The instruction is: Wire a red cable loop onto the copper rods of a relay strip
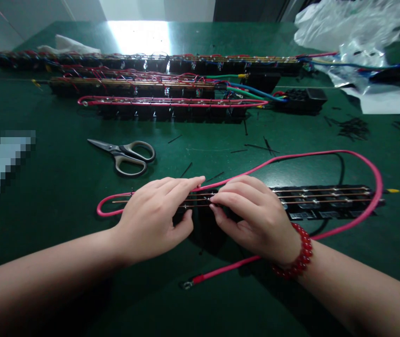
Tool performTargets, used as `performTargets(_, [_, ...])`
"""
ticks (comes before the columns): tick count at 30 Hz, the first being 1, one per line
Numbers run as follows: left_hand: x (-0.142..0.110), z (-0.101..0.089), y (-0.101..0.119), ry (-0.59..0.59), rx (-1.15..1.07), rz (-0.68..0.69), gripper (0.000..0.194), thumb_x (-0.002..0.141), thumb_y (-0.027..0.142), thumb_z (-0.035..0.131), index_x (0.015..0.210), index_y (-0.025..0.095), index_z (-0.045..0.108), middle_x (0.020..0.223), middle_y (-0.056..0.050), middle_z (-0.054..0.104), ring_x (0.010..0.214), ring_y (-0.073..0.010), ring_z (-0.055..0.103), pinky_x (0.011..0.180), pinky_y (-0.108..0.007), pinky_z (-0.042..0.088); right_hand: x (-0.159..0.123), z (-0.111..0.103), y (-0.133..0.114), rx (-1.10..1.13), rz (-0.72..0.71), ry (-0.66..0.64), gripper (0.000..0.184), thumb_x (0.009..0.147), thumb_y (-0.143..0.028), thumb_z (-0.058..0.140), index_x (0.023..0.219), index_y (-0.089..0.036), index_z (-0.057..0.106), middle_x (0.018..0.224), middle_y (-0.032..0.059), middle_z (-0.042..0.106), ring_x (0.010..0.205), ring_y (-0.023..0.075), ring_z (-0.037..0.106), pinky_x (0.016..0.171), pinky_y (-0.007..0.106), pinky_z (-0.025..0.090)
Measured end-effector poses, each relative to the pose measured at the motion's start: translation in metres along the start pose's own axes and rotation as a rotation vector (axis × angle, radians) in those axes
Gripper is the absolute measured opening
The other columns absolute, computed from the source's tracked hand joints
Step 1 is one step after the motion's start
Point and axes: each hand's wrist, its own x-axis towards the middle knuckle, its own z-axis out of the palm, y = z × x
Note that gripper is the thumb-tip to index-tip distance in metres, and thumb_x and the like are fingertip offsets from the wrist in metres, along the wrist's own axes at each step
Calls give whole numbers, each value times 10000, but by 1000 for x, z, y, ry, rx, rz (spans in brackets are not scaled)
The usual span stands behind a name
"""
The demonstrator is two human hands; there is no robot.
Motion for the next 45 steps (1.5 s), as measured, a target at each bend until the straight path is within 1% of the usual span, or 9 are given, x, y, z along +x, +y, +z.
performTargets(5, [0, 0, -1, -8, -27, -2, 474, 841, 171, 557, 1315, 181, 541, 1242, -44, 680, 1090, -208, 644, 944, -376, 505, -1, 0, -1, -20, 66, 15, 66, 853, -133, 615, 865, -189, 649, 813, 57, 698, 785, 198, 627, 736, 360, 527])
performTargets(9, [0, -1, -2, -50, -7, 53, 514, 870, 166, 527, 1383, 191, 496, 1298, -53, 644, 1129, -217, 616, 937, -386, 508, -2, 0, -1, -26, 111, 36, 62, 843, -121, 653, 882, -169, 659, 836, 67, 720, 797, 204, 630, 753, 364, 524])
performTargets(12, [1, -2, -2, -80, 30, 77, 512, 902, 176, 491, 1414, 186, 471, 1311, -70, 625, 1120, -227, 608, 916, -395, 513, -2, 0, -1, -8, 139, 45, 91, 847, -119, 665, 916, -180, 661, 869, 55, 735, 809, 197, 636, 771, 357, 525])
performTargets(18, [0, -1, -1, -89, 47, 78, 493, 934, 175, 450, 1426, 199, 459, 1326, -71, 609, 1139, -223, 592, 934, -401, 504, -2, 1, -1, 13, 205, 54, 44, 871, -163, 656, 873, -207, 651, 840, 38, 713, 796, 186, 631, 748, 346, 522])
performTargets(22, [0, -1, -1, -101, 35, 81, 491, 943, 177, 439, 1432, 223, 446, 1331, -69, 604, 1131, -222, 592, 917, -397, 507, 1, 0, -2, 32, 253, 48, 37, 877, -175, 652, 863, -209, 660, 824, 35, 713, 783, 184, 637, 731, 348, 524])
performTargets(31, [0, 0, -1, -101, 21, 62, 509, 927, 164, 442, 1431, 237, 442, 1330, -57, 598, 1127, -228, 590, 922, -405, 501, 10, -3, -3, 86, 383, -47, 126, 877, -155, 615, 798, -220, 690, 824, 24, 728, 787, 175, 646, 710, 320, 514])
performTargets(36, [0, 1, 0, -95, -3, 43, 505, 919, 155, 443, 1419, 230, 459, 1322, -53, 598, 1131, -224, 582, 937, -409, 495, 12, -5, -4, 134, 465, -92, 115, 850, -141, 633, 785, -219, 687, 807, 11, 718, 779, 174, 628, 698, 316, 496])
performTargets(40, [0, 1, 0, -103, -7, 40, 512, 924, 162, 441, 1432, 229, 446, 1323, -61, 595, 1119, -224, 583, 933, -411, 495, 12, -5, -6, 148, 463, -84, 84, 844, -152, 648, 824, -220, 693, 841, 15, 722, 802, 180, 634, 719, 328, 505])
performTargets(45, [-1, 2, 0, -90, -13, 36, 519, 924, 164, 442, 1438, 234, 439, 1324, -60, 598, 1132, -224, 580, 944, -414, 493, 13, -6, -5, 179, 448, -77, 111, 851, -146, 645, 858, -232, 713, 863, 18, 733, 814, 177, 657, 724, 323, 530])
